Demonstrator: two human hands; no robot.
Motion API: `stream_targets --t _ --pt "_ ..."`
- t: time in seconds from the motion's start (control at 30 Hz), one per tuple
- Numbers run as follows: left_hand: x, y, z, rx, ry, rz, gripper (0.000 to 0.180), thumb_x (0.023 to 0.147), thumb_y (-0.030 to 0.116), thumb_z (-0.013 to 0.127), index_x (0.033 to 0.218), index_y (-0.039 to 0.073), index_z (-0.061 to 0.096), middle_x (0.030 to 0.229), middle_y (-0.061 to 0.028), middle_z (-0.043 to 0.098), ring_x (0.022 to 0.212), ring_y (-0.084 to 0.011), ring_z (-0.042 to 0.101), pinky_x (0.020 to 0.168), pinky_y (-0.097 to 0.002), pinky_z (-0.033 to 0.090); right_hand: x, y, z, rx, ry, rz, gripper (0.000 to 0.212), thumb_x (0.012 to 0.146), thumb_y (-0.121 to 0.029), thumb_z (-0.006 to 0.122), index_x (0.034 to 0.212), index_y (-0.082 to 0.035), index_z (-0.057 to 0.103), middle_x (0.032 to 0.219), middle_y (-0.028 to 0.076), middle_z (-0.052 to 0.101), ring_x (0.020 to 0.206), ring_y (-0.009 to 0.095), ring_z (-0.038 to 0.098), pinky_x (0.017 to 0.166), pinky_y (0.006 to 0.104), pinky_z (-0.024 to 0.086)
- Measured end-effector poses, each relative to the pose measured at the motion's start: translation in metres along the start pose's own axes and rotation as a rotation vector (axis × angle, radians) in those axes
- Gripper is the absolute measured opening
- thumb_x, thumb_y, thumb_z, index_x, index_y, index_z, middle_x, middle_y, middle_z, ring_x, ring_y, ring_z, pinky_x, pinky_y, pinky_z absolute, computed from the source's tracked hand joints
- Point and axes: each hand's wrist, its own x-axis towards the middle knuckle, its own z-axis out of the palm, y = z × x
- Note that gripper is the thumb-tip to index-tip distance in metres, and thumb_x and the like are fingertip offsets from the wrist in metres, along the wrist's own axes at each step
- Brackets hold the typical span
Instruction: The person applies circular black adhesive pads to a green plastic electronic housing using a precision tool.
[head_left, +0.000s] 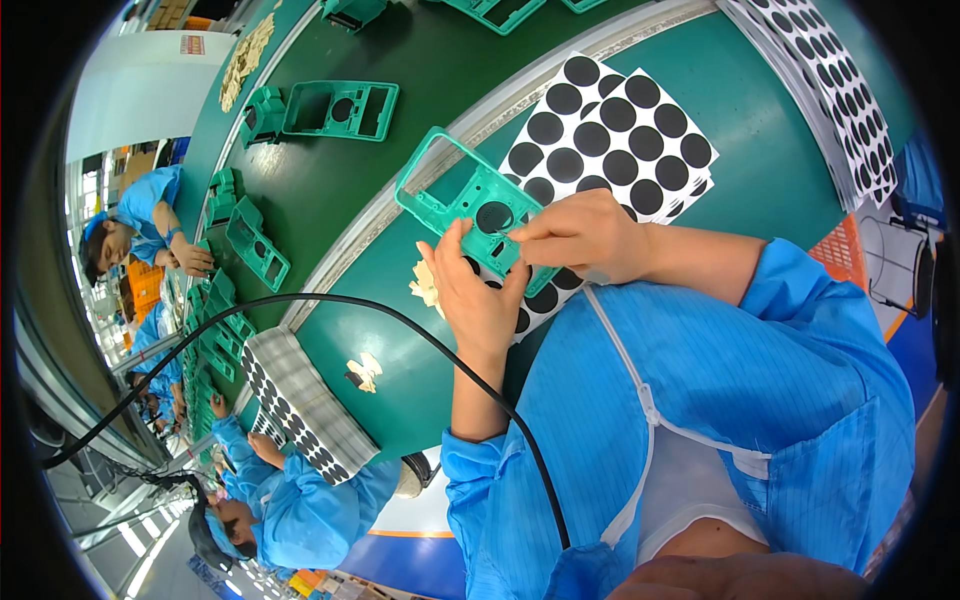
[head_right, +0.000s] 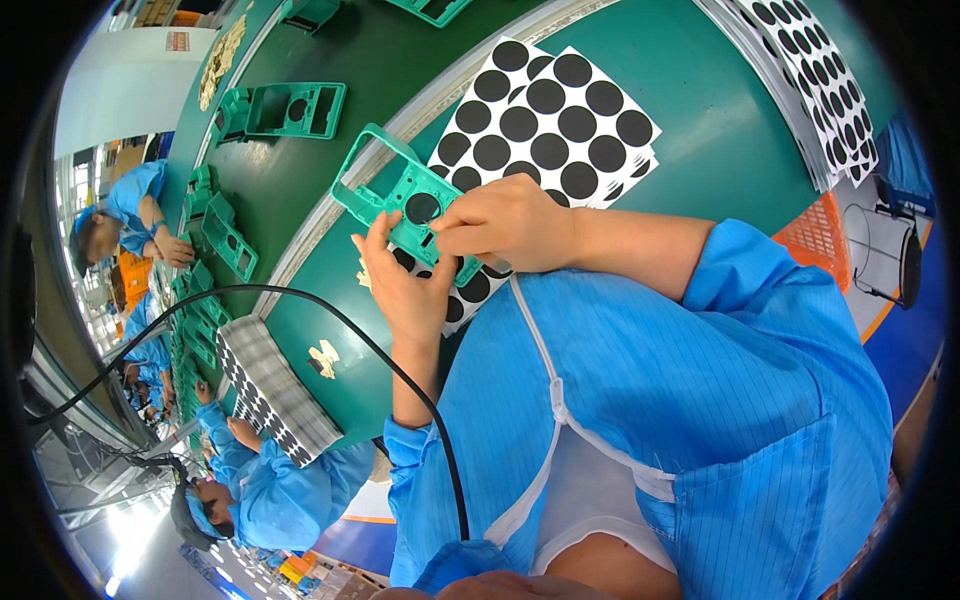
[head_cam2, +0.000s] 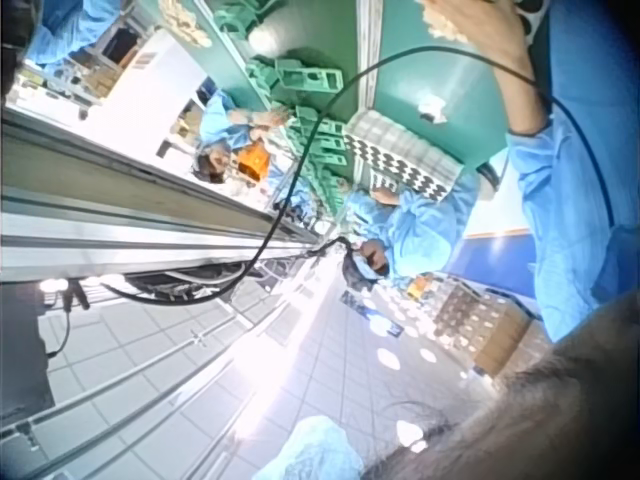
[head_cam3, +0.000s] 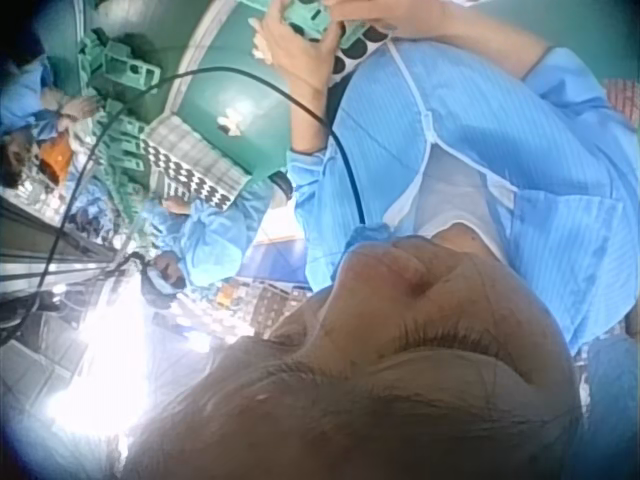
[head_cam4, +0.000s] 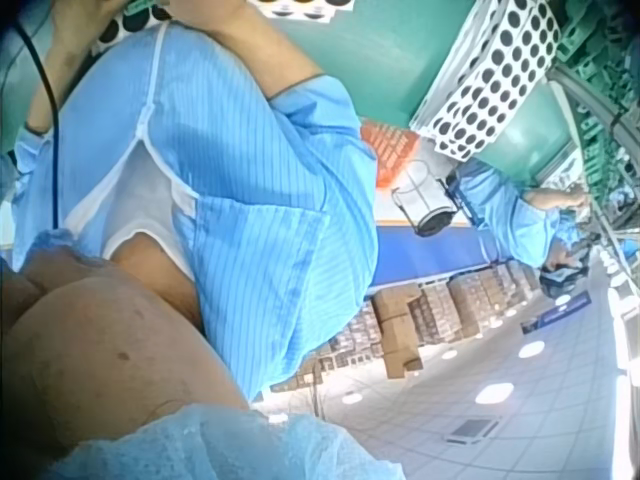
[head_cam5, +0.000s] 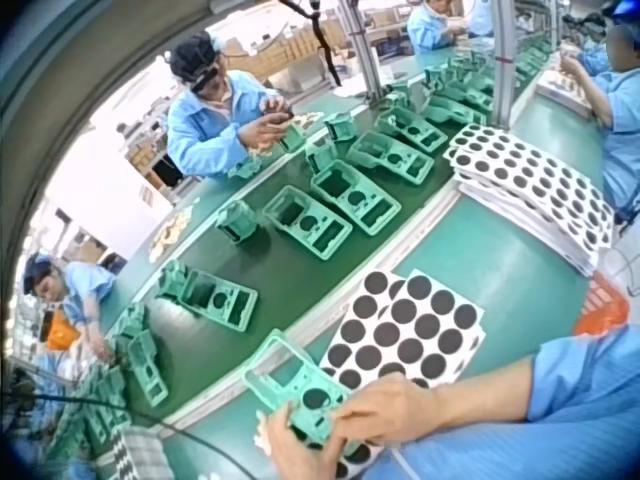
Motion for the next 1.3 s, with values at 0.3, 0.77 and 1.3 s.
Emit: stream_targets --t 0.3,0.77,1.3 --pt "0.001 -0.002 -0.013 0.010 -0.010 -0.015 0.062 0.070 0.014 0.079 0.121 -0.002 0.047 0.116 -0.0120 0.056 0.108 -0.0312 0.056 0.113 -0.0539 0.020 0.012 -0.007 0.003 0.311 0.095 0.146 0.014 0.074 0.009 0.063 0.085 0.001 0.066 0.090 0.014 0.068 0.062 0.019 0.065 0.052 0.0256 0.051" --pt "-0.003 -0.012 -0.027 0.034 -0.022 0.017 0.065 0.068 0.012 0.080 0.122 0.000 0.045 0.118 -0.0114 0.054 0.108 -0.0300 0.055 0.113 -0.0550 0.020 0.020 -0.017 0.011 0.109 -0.007 0.026 0.024 0.061 0.011 0.064 0.081 -0.003 0.066 0.089 0.011 0.067 0.062 0.021 0.065 0.047 0.0267 0.049" --pt "-0.003 -0.018 -0.037 0.034 0.023 0.077 0.065 0.067 0.013 0.081 0.121 0.001 0.047 0.114 -0.0141 0.058 0.108 -0.0306 0.056 0.112 -0.0554 0.021 0.029 -0.024 0.021 0.437 0.120 0.291 0.020 0.076 0.011 0.062 0.090 -0.002 0.065 0.085 0.009 0.066 0.073 0.022 0.066 0.061 0.0283 0.054"
